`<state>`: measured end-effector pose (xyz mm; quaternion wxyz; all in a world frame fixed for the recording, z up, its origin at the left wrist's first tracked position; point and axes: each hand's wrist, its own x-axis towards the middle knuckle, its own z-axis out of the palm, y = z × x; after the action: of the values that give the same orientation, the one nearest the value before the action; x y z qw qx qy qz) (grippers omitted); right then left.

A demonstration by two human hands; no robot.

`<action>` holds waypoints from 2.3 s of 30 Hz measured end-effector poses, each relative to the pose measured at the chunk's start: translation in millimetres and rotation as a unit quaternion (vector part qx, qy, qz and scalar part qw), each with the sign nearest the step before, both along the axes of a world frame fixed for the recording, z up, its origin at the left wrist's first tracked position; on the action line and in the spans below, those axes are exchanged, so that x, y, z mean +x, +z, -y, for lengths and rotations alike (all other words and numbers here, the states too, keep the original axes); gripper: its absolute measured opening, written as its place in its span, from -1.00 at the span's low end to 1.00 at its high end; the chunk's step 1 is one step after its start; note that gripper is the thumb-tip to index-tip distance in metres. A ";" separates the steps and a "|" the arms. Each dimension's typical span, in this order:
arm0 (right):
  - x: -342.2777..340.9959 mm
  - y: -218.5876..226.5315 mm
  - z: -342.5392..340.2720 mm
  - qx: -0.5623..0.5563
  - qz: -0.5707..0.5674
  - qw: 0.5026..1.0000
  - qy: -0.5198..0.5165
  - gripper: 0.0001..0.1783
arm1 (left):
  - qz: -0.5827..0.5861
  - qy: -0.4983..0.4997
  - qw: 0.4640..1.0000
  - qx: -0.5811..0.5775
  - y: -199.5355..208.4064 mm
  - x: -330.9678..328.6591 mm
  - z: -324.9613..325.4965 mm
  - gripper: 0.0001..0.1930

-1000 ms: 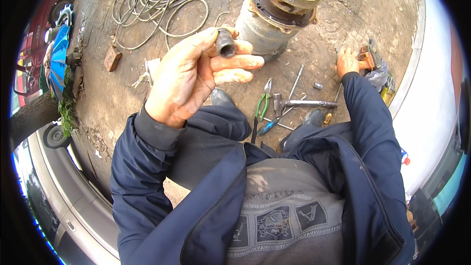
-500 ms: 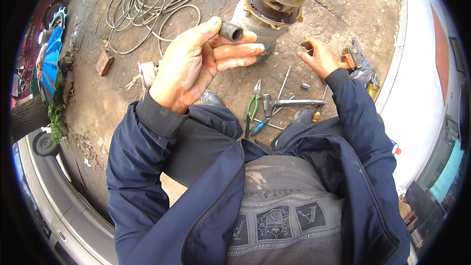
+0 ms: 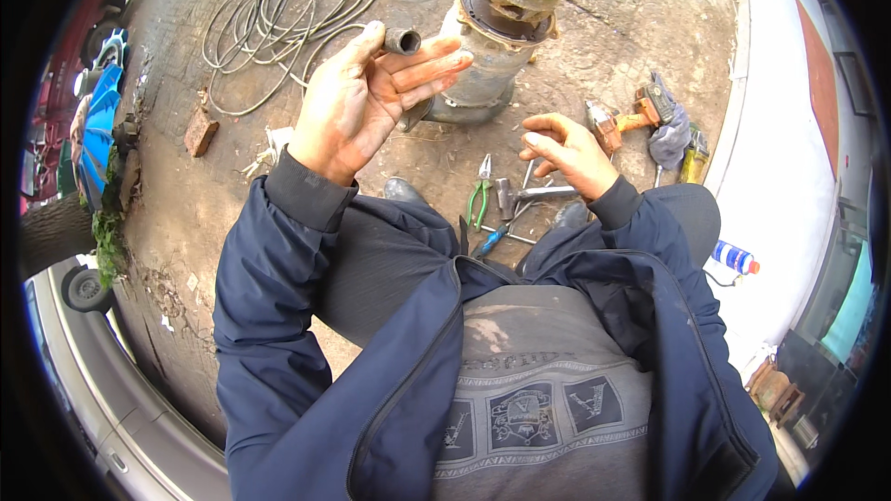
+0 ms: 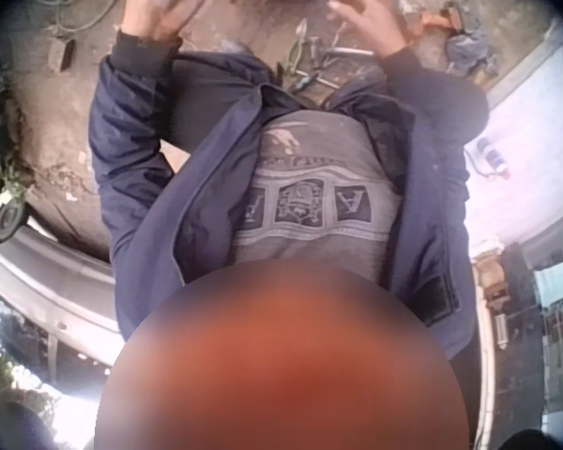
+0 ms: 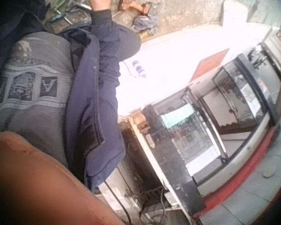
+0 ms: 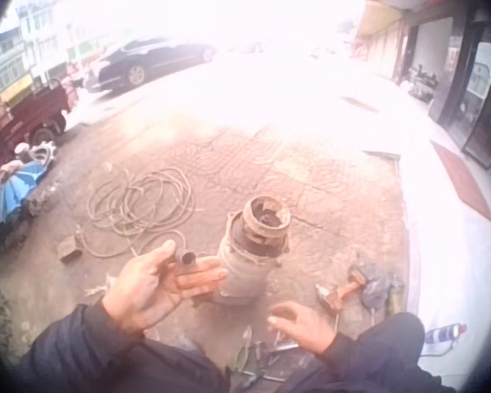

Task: The person sits on the ground and disassembles a cylindrical electromechanical device using a hammer, cordless drill, and pliers. They repeatedly strike and drill into the top section, remove internal components, and separate the housing. The person then stands and walks into a nearby building.

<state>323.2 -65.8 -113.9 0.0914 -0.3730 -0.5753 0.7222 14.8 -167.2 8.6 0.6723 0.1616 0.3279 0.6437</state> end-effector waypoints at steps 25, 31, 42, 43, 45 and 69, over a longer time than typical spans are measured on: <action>-2.7 -21.2 18.1 0.366 0.116 0.882 0.274 -0.51 | -0.693 -0.045 0.708 0.126 18.6 1.0 -179.7 -0.66; 0.5 -21.5 18.6 0.378 0.115 0.877 0.274 -0.51 | -0.699 -0.080 0.699 0.126 0.7 1.6 -191.8 -0.67; 1.1 -18.8 22.6 0.378 0.101 0.882 0.263 -0.52 | -0.785 -0.073 0.594 0.160 2.6 14.4 -194.3 -0.71; 1.0 -18.7 22.9 0.381 0.102 0.881 0.260 -0.52 | -0.795 -0.080 0.577 0.166 5.5 16.3 -195.9 -0.71; 0.8 -18.5 23.7 0.380 0.106 0.881 0.260 -0.52 | -0.817 -0.093 0.544 0.166 10.4 21.1 -198.9 -0.71; 16.4 -72.7 8.9 0.326 0.195 0.887 0.262 -0.56 | -0.795 -0.139 0.576 0.129 9.7 17.2 -200.8 -0.67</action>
<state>339.6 -74.7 -186.6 -0.0986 -0.2912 -0.8611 0.4049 32.0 33.6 18.3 0.1950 0.7369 0.6183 0.1915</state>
